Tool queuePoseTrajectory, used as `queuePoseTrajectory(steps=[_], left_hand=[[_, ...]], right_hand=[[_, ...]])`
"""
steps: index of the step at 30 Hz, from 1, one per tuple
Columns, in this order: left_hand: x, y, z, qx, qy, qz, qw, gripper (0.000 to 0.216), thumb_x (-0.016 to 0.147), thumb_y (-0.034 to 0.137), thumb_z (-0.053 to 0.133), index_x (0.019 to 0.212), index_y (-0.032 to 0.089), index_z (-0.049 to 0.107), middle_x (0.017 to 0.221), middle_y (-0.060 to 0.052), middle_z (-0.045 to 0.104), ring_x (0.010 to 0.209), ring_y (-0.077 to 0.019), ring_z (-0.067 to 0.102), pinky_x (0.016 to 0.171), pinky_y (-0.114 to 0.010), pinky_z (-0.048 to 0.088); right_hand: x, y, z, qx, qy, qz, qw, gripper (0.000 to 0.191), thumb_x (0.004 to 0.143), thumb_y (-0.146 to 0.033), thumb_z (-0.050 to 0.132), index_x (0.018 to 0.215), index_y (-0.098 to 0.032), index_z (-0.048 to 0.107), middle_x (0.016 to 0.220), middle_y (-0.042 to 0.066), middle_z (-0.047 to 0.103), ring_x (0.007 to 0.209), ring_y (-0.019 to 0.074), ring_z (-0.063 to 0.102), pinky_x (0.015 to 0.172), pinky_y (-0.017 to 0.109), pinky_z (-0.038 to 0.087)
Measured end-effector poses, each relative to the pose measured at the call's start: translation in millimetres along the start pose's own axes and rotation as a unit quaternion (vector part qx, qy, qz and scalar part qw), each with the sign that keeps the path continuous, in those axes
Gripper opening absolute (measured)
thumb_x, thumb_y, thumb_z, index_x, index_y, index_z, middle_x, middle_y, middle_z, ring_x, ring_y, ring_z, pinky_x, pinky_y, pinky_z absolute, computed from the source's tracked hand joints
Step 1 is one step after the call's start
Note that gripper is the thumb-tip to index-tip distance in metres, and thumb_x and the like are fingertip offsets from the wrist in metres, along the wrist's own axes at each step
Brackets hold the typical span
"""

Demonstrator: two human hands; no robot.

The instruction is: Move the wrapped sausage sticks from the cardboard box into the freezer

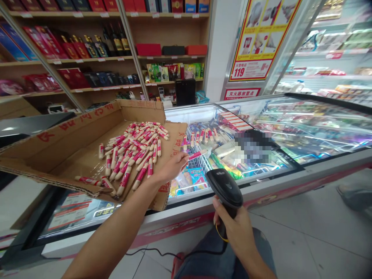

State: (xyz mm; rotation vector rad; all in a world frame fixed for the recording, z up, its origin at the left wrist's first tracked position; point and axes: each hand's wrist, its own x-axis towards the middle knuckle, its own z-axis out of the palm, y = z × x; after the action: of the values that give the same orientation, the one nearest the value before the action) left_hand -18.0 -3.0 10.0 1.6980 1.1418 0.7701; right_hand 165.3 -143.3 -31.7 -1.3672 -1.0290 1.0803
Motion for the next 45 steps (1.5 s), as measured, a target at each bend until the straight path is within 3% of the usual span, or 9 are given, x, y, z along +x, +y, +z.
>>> queuePoseTrajectory(steps=[7, 11, 15, 22, 27, 33, 45], left_hand=[[2, -11, 9, -0.003, -0.018, 0.009, 1.0, 0.024, 0.091, 0.038, 0.048, 0.095, 0.015, 0.055, 0.064, 0.005, 0.046, 0.057, -0.0106, 0.042, 0.058, -0.024, 0.037], [3, -14, 14, -0.001, 0.003, -0.007, 1.0, 0.028, 0.086, 0.04, 0.054, 0.092, 0.013, 0.06, 0.066, 0.002, 0.052, 0.06, -0.0109, 0.047, 0.059, -0.024, 0.04], [4, -14, 15, 0.01, -0.012, 0.002, 1.0, 0.03, 0.084, 0.039, 0.058, 0.089, 0.011, 0.068, 0.065, 0.0, 0.058, 0.06, -0.0115, 0.051, 0.058, -0.023, 0.04], [3, -9, 17, -0.012, -0.009, -0.017, 1.0, 0.036, 0.083, 0.031, 0.063, 0.109, 0.008, 0.072, 0.065, -0.003, 0.066, 0.061, -0.0124, 0.056, 0.063, -0.024, 0.044], [1, -5, 17, -0.027, -0.009, -0.041, 0.999, 0.033, 0.08, 0.024, 0.066, 0.108, 0.009, 0.073, 0.07, -0.004, 0.071, 0.063, -0.0128, 0.059, 0.066, -0.025, 0.047], [1, -3, 17, -0.051, -0.033, -0.03, 0.998, 0.02, 0.079, 0.024, 0.067, 0.088, 0.01, 0.078, 0.069, -0.005, 0.071, 0.064, -0.0132, 0.06, 0.068, -0.026, 0.048], [2, -8, 17, -0.063, -0.011, -0.064, 0.996, 0.03, 0.076, 0.019, 0.07, 0.104, 0.012, 0.075, 0.069, -0.003, 0.071, 0.061, -0.0115, 0.059, 0.067, -0.026, 0.048]], right_hand=[[0, 6, 4, -0.015, 0.006, 0.013, 1.0, 0.036, 0.08, -0.051, 0.068, 0.081, -0.015, 0.065, 0.046, -0.003, 0.057, 0.044, 0.0146, 0.052, 0.047, 0.026, 0.042], [-1, 7, 7, -0.003, 0.008, 0.024, 1.0, 0.035, 0.079, -0.05, 0.069, 0.079, -0.015, 0.064, 0.047, -0.003, 0.057, 0.044, 0.0145, 0.052, 0.046, 0.026, 0.042], [-2, 7, 10, -0.006, 0.006, 0.022, 1.0, 0.034, 0.079, -0.049, 0.069, 0.075, -0.016, 0.064, 0.046, -0.003, 0.056, 0.043, 0.0141, 0.051, 0.046, 0.026, 0.042], [0, 6, 10, -0.015, 0.012, 0.027, 0.999, 0.035, 0.079, -0.05, 0.069, 0.071, -0.017, 0.062, 0.046, -0.003, 0.056, 0.044, 0.0145, 0.053, 0.047, 0.025, 0.043], [-1, 5, 11, -0.024, 0.01, 0.022, 0.999, 0.035, 0.08, -0.05, 0.067, 0.071, -0.017, 0.061, 0.047, -0.003, 0.056, 0.045, 0.0145, 0.053, 0.048, 0.026, 0.044], [-5, 2, 12, -0.031, 0.015, 0.033, 0.999, 0.033, 0.079, -0.05, 0.069, 0.071, -0.018, 0.062, 0.046, -0.003, 0.056, 0.043, 0.0154, 0.054, 0.045, 0.026, 0.043], [-4, -1, 14, -0.04, 0.018, 0.021, 0.999, 0.033, 0.079, -0.05, 0.068, 0.074, -0.018, 0.063, 0.047, -0.003, 0.057, 0.044, 0.0161, 0.055, 0.048, 0.027, 0.045]])
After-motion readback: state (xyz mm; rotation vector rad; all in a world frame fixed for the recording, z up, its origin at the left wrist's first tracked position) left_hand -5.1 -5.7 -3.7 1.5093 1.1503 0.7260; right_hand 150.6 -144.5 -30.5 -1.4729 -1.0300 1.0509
